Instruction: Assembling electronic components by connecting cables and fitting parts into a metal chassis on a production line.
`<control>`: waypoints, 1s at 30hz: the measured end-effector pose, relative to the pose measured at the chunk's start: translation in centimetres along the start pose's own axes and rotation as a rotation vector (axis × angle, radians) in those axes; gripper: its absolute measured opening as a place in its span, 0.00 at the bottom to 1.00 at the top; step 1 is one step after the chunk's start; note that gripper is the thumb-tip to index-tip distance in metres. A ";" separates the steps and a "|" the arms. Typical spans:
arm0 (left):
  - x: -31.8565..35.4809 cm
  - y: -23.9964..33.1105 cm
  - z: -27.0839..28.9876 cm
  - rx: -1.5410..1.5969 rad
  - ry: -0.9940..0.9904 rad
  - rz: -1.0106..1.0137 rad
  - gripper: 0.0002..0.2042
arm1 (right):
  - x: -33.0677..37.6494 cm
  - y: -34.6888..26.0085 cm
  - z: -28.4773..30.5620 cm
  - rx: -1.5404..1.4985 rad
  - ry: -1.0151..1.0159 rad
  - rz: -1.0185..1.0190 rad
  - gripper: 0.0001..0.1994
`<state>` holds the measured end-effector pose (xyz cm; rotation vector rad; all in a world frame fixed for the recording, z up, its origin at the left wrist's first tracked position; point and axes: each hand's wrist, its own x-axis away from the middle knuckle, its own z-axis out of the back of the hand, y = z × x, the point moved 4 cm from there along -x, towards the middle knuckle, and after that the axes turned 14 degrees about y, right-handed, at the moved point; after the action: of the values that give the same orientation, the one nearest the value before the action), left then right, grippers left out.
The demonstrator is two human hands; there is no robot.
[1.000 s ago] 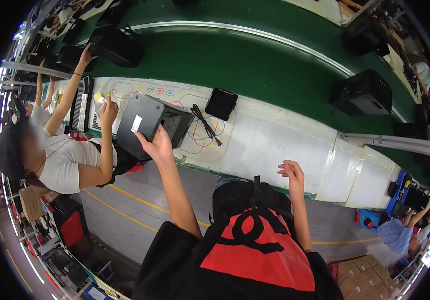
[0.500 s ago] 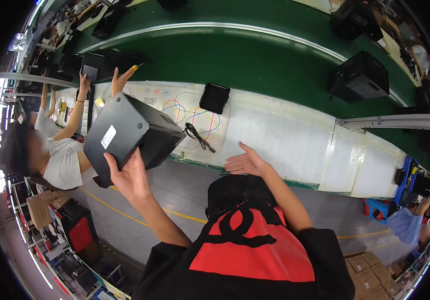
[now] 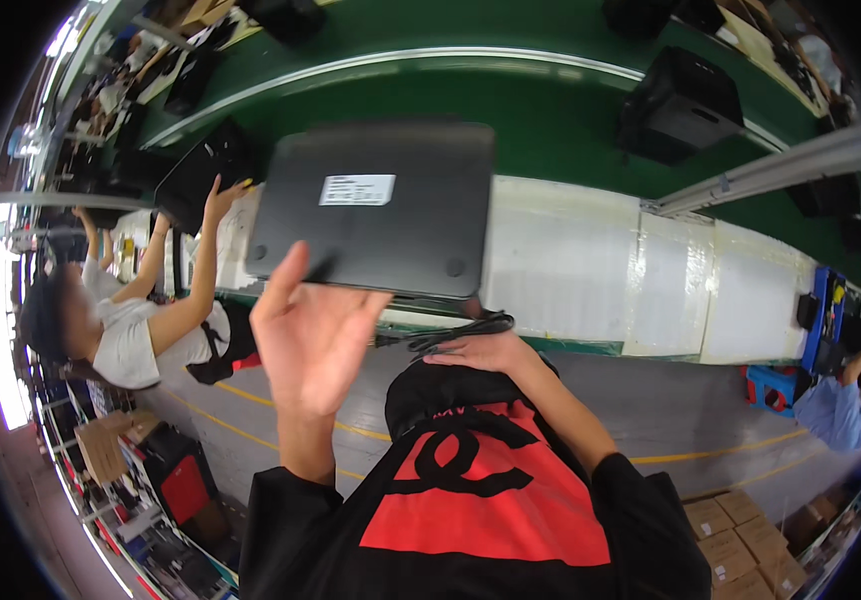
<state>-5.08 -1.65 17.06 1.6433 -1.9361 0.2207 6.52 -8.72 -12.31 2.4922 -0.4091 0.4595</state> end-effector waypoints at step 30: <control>-9.2 -17.3 2.8 -0.349 0.182 0.533 0.19 | 16.2 -13.7 11.5 0.008 0.495 1.224 0.22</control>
<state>11.02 0.85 5.76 0.8394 -2.0914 0.2126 28.96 -7.57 -21.21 1.7457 -1.6709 1.4626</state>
